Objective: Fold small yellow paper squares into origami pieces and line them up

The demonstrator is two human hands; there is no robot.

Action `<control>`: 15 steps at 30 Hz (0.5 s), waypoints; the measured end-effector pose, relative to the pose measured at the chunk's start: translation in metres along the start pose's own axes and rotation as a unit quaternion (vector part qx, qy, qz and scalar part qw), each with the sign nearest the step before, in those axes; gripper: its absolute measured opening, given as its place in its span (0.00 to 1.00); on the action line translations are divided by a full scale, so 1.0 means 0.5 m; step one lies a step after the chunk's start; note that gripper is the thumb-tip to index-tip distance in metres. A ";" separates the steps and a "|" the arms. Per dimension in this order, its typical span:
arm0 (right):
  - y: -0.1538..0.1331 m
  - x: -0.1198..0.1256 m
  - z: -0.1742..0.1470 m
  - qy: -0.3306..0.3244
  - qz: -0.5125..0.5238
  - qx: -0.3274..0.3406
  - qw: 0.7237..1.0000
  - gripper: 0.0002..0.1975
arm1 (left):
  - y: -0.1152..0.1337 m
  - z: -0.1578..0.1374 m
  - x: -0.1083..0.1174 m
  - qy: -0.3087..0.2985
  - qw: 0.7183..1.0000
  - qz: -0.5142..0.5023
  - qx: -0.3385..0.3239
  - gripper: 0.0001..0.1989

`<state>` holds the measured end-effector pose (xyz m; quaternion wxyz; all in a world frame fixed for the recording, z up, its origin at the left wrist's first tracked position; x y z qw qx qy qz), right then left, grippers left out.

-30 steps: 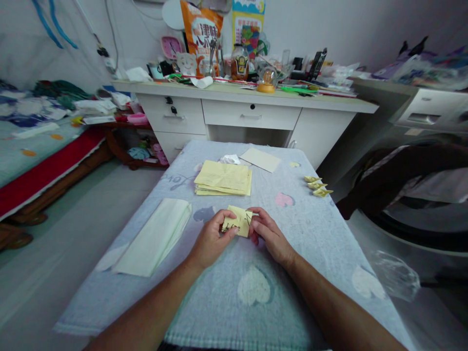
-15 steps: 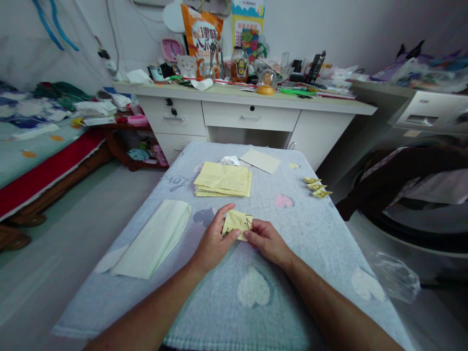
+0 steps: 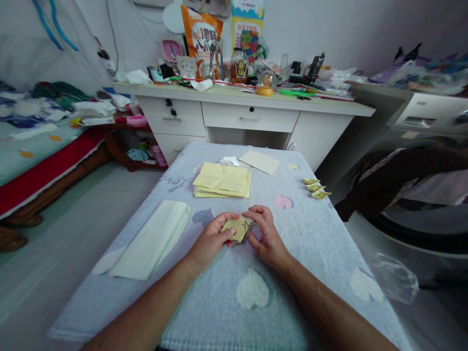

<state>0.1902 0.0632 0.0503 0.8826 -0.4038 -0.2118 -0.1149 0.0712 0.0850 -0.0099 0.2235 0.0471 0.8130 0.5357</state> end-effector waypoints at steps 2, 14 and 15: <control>-0.011 -0.004 0.003 -0.017 -0.008 0.023 1.000 0.16 | -0.009 0.002 -0.003 -0.011 1.000 -0.013 0.017 0.17; 0.035 -0.007 -0.004 -0.010 0.113 -0.113 0.987 0.06 | 0.069 -0.035 0.001 0.056 0.956 0.235 -0.164 0.15; 0.039 -0.013 -0.007 -0.011 0.136 -0.128 0.982 0.07 | 0.066 -0.032 0.000 0.053 0.956 0.239 -0.163 0.14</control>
Point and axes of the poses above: each hand's wrist, its own z-axis towards the middle knuckle, its own x-axis out of the back of the hand, y = z × x, the point moved 10 cm from there along z, towards the middle knuckle, and after that the axes turned 10 degrees about x, right-handed, at the moved point
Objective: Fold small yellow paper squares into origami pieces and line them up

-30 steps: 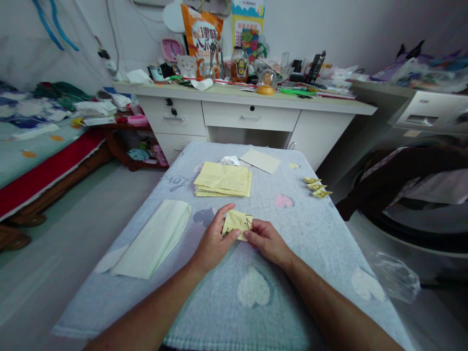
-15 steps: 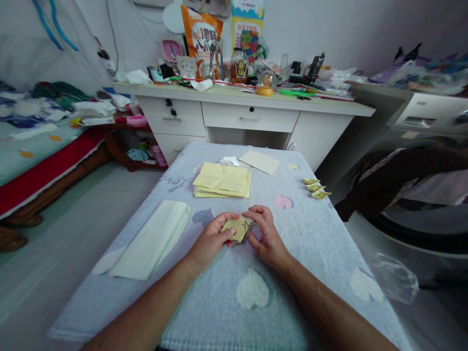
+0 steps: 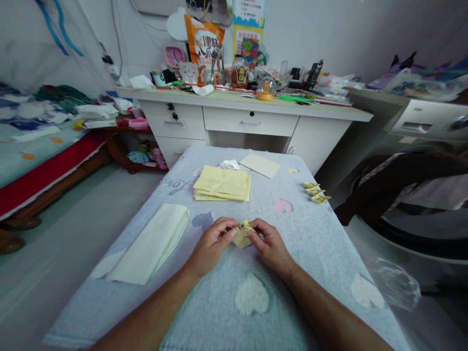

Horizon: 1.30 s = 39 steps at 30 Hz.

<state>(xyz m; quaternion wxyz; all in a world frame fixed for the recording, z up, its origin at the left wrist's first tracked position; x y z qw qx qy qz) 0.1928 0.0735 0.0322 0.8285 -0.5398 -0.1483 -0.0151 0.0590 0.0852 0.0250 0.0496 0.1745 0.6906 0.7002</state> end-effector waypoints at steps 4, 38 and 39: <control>0.026 -0.016 -0.009 0.010 0.127 -0.048 0.991 0.11 | -0.013 0.004 -0.008 -0.003 1.000 0.016 0.018 0.12; 0.046 -0.031 -0.016 -0.015 0.125 -0.092 0.988 0.15 | -0.018 0.009 -0.034 -0.034 0.996 0.081 0.030 0.18; 0.045 -0.031 -0.016 -0.016 0.122 -0.091 0.988 0.15 | -0.018 0.009 -0.034 -0.037 0.995 0.085 0.026 0.18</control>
Point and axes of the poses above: each hand's wrist, its own z-axis towards the middle knuckle, its own x-axis out of the back of the hand, y = z × x, the point moved 10 cm from there along z, towards the middle knuckle, and after that the axes turned 10 degrees about x, right-handed, at the moved point
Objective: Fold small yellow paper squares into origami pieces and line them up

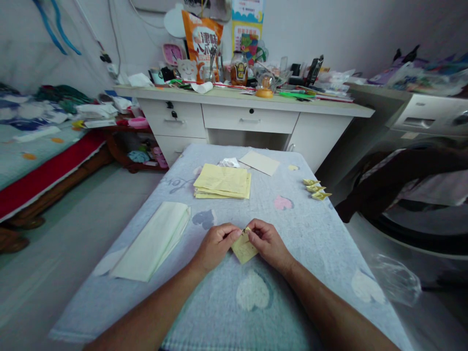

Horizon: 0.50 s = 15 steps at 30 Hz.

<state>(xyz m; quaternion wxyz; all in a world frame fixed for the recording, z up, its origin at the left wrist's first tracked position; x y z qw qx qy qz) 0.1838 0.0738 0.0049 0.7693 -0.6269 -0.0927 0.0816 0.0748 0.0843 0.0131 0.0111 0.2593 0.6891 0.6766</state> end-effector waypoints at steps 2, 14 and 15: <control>0.001 0.000 0.000 -0.003 -0.007 0.002 1.000 0.15 | -0.001 0.001 0.000 0.001 1.000 0.004 -0.005 0.16; 0.003 0.004 -0.001 -0.009 0.004 -0.002 1.000 0.15 | -0.001 0.000 0.011 0.028 1.000 -0.009 -0.002 0.13; 0.001 0.005 -0.001 -0.007 -0.001 0.001 1.000 0.15 | 0.000 0.000 0.012 0.029 1.000 -0.010 -0.001 0.14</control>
Point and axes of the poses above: each hand's wrist, its own z-axis towards the middle knuckle, its own x-axis out of the back of the hand, y = z × x, the point moved 10 cm from there along z, towards the middle knuckle, and after that the axes turned 10 degrees about x, right-handed, at the moved point
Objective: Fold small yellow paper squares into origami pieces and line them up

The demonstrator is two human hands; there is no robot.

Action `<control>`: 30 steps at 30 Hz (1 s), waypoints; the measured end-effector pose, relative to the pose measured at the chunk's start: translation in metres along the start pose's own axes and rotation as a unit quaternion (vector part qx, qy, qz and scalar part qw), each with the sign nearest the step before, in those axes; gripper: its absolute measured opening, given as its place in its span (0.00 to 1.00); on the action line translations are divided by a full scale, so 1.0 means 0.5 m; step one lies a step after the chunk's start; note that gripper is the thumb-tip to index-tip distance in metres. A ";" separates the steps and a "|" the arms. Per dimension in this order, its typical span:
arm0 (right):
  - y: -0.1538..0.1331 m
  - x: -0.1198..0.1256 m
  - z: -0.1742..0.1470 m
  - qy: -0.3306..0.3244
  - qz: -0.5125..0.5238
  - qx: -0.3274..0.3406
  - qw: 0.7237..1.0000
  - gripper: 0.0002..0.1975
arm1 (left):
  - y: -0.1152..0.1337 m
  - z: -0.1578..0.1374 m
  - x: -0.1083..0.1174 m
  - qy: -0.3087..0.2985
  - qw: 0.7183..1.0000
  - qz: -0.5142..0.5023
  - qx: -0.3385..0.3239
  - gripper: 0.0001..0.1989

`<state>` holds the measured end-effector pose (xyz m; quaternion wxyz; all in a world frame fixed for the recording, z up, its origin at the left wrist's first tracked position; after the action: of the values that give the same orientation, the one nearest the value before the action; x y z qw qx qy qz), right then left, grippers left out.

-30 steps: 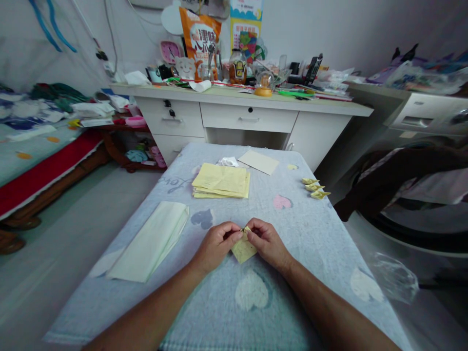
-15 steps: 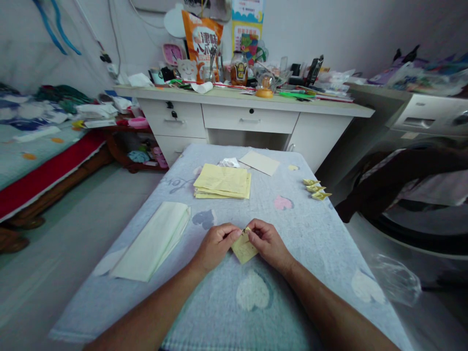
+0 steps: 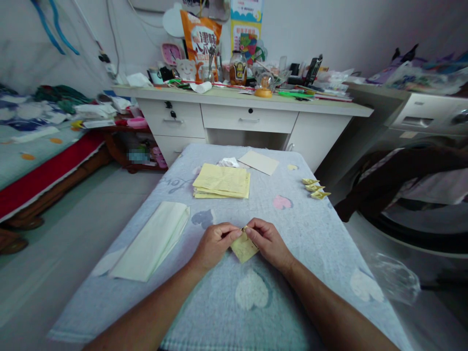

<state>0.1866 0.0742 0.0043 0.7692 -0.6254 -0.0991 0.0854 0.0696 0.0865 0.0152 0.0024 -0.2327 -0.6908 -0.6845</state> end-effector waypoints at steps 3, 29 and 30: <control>-0.006 0.008 0.000 0.008 -0.030 0.010 0.999 0.17 | -0.001 0.000 0.000 0.000 1.000 -0.002 0.005 0.14; -0.015 0.007 0.002 0.022 0.001 0.023 0.999 0.13 | 0.002 -0.001 -0.009 -0.012 1.000 -0.018 0.003 0.12; -0.016 0.006 0.002 0.018 0.005 0.023 1.000 0.13 | 0.001 -0.001 -0.009 -0.010 1.000 -0.016 0.002 0.12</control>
<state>0.1893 0.0741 0.0124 0.7847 -0.6093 -0.0803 0.0805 0.0737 0.0843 0.0143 -0.0155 -0.2286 -0.6957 -0.6808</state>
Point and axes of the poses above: each hand's wrist, its own z-axis towards the middle knuckle, its own x-axis out of the back of the hand, y = z × x, the point moved 10 cm from there along z, towards the middle knuckle, and after that the axes turned 10 degrees about x, right-handed, at the moved point
